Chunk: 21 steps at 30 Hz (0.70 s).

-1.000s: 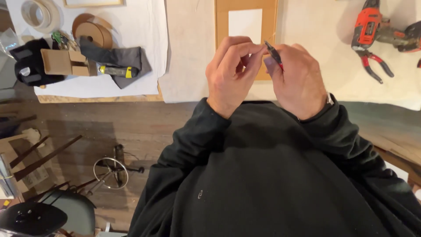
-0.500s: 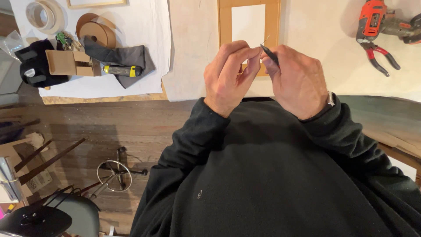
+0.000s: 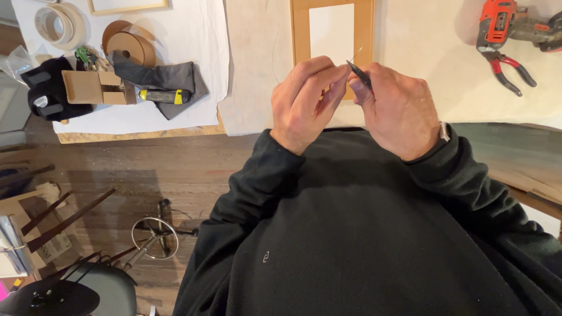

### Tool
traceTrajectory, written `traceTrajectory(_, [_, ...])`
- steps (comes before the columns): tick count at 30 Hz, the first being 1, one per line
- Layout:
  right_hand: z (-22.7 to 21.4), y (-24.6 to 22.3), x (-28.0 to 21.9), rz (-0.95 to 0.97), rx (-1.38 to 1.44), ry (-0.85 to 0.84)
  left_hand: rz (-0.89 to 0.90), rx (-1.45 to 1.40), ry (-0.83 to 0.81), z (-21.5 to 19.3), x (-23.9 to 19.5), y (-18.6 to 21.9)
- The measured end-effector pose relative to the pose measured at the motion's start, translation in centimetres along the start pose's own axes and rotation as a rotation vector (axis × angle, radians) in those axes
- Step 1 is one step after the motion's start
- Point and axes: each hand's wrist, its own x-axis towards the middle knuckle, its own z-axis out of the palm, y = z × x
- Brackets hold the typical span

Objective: The person is using pliers to secure a metal hanging wire to the back of a picture frame.

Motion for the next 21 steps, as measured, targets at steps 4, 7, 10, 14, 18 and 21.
traceTrajectory(4, [-0.1,-0.1,0.0,-0.012,-0.022,0.025,0.005,0.000,-0.023,-0.1,0.0,-0.2])
traceTrajectory(7, [0.0,0.0,0.0,0.006,-0.054,-0.002,-0.003,-0.014,-0.015,0.0,-0.1,-0.2])
traceTrajectory(10, [-0.2,0.0,0.1,-0.014,-0.069,0.013,0.005,-0.015,-0.005,0.2,-0.2,-0.4])
traceTrajectory(14, [-0.7,0.2,0.3,-0.016,0.069,-0.012,-0.078,-0.042,-0.078,-0.5,0.5,0.3])
traceTrajectory(18, [-1.4,0.7,0.4,0.023,0.056,-0.083,-0.121,-0.132,-0.236,-2.3,2.4,0.8])
traceTrajectory(21, [-1.7,1.2,0.5,0.002,0.012,-0.114,0.002,-0.132,-0.382,-3.6,4.6,0.8])
